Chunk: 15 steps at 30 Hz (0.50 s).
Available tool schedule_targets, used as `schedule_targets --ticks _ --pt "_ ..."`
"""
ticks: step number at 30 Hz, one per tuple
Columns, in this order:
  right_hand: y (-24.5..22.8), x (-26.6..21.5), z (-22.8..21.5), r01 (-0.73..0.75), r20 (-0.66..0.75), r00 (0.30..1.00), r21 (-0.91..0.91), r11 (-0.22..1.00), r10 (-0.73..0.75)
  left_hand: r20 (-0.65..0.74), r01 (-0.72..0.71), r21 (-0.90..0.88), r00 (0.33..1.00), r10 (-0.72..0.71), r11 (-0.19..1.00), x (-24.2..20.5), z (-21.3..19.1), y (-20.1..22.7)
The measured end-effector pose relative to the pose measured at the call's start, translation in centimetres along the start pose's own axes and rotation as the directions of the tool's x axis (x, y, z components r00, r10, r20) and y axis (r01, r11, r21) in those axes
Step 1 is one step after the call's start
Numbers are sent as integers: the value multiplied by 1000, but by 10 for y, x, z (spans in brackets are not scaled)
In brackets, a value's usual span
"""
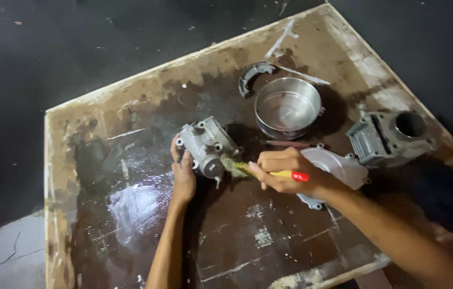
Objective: The person scrubs a metallic engine cylinder block with a brush dipped in a liquid from a metal bowl. They rotate the part to clean different sides and the interior bore, then place it on the table.
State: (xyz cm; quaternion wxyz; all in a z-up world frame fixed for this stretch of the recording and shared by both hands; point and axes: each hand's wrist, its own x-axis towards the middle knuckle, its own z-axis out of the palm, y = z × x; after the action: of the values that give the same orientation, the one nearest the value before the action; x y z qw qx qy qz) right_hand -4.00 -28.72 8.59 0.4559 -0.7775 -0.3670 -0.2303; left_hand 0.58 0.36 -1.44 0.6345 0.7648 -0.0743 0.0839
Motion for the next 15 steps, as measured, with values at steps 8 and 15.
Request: schedule_targets --ticks 8,15 --pt "17 44 -83 -576 -233 783 74 814 576 -26 14 12 1000 -14 1000 0 -1 -6" --pt "77 44 -81 -637 -231 763 -429 641 604 8 39 -149 999 -38 988 0 1 1"
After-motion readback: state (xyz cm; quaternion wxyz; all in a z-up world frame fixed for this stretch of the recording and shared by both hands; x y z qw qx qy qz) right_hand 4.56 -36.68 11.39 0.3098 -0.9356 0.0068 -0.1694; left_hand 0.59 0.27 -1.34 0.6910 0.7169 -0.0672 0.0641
